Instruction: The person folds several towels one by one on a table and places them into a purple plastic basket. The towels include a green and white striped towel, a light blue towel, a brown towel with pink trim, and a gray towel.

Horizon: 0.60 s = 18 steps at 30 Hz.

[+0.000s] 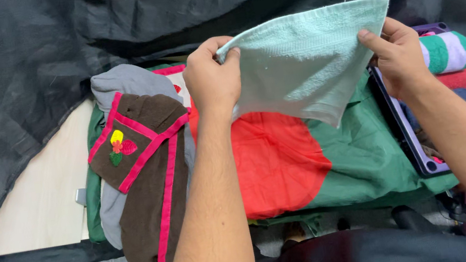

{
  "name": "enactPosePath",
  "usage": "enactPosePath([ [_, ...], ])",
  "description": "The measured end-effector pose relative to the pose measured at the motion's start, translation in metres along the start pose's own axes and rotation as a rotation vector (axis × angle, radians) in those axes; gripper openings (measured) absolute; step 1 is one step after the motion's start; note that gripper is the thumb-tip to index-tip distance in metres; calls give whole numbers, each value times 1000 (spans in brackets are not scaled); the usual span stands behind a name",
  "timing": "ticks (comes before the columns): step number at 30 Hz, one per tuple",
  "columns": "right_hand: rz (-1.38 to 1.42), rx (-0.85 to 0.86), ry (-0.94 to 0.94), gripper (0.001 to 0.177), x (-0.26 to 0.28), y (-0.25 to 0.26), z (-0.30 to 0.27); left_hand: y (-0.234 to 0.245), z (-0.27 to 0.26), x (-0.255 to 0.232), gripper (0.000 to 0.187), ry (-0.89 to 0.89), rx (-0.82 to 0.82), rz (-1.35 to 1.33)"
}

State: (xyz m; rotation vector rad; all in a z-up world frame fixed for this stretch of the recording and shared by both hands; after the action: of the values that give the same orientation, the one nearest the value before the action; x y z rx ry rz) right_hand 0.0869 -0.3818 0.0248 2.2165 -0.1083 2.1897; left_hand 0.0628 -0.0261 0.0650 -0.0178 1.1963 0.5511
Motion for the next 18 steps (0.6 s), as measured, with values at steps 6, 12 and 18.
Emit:
enactPosePath([
  [6, -201, 20, 95, 16, 11, 5, 28, -3, 5, -24, 15, -90, -156, -94],
  [12, 137, 62, 159, 13, -12, 32, 9, -2, -34, -15, 18, -224, -130, -312],
  [18, 22, 16, 107, 13, -112, 57, -48, -11, -127, 45, 17, -58, -22, -165],
])
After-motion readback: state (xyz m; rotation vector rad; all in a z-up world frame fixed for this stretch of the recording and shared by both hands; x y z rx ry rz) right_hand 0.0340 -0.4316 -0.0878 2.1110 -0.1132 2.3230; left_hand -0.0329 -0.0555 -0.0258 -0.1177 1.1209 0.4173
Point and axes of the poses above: each hand's wrist, its own z-axis towards the middle knuckle, its own y-axis out of the back of the hand, x = y × z, the point moved 7 cm from there along z, towards the middle knuckle, and after that the axes turned 9 degrees about -y, right-handed, at the moved point
